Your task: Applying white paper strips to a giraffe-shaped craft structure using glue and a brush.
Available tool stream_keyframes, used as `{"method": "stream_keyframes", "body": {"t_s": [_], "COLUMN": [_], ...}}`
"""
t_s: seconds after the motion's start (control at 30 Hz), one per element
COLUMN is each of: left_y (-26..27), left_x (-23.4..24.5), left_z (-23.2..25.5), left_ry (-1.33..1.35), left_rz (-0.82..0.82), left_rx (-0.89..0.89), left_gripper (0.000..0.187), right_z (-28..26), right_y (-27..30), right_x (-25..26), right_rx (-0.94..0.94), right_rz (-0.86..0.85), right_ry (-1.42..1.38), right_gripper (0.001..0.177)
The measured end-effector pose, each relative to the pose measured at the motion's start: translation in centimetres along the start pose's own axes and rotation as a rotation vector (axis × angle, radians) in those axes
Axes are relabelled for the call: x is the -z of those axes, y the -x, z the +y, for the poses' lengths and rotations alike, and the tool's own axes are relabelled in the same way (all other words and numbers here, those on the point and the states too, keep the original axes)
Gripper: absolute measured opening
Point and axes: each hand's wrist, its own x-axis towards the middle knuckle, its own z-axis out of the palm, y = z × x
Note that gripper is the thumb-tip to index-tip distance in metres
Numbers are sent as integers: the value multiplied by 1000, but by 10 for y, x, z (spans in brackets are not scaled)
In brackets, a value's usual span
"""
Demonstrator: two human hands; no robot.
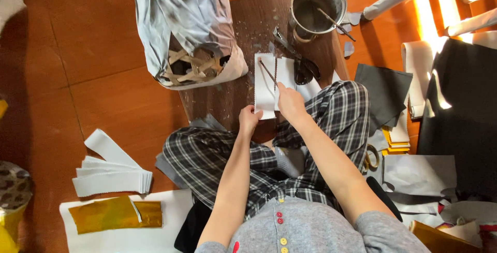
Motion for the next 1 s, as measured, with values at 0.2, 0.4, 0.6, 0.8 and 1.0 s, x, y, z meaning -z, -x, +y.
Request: {"method": "stream_keyframes", "body": {"t_s": [0.2,0.4,0.6,0.8,1.0], "left_y": [14,12,16,35,32], "left_x": [16,13,19,31,34], "left_z": [23,20,23,47,44], "left_ry": [19,0,-161,-131,-107], "left_rz": [44,73,134,155,164], "left_rx": [-6,-58,-173,-201,-185], "left_gripper": [35,22,20,20,14], "right_z": [28,1,18,137,81], "right_y": [1,-8,-33,-97,-65], "right_x": [-13,-15,22,35,37], "right_rx": [-152,-37,8,-283,165], "right_rz": [-33,111,498,469,769], "right_ry": [-157,118,-360,111,456], "right_gripper": [38,37,36,23,17]}}
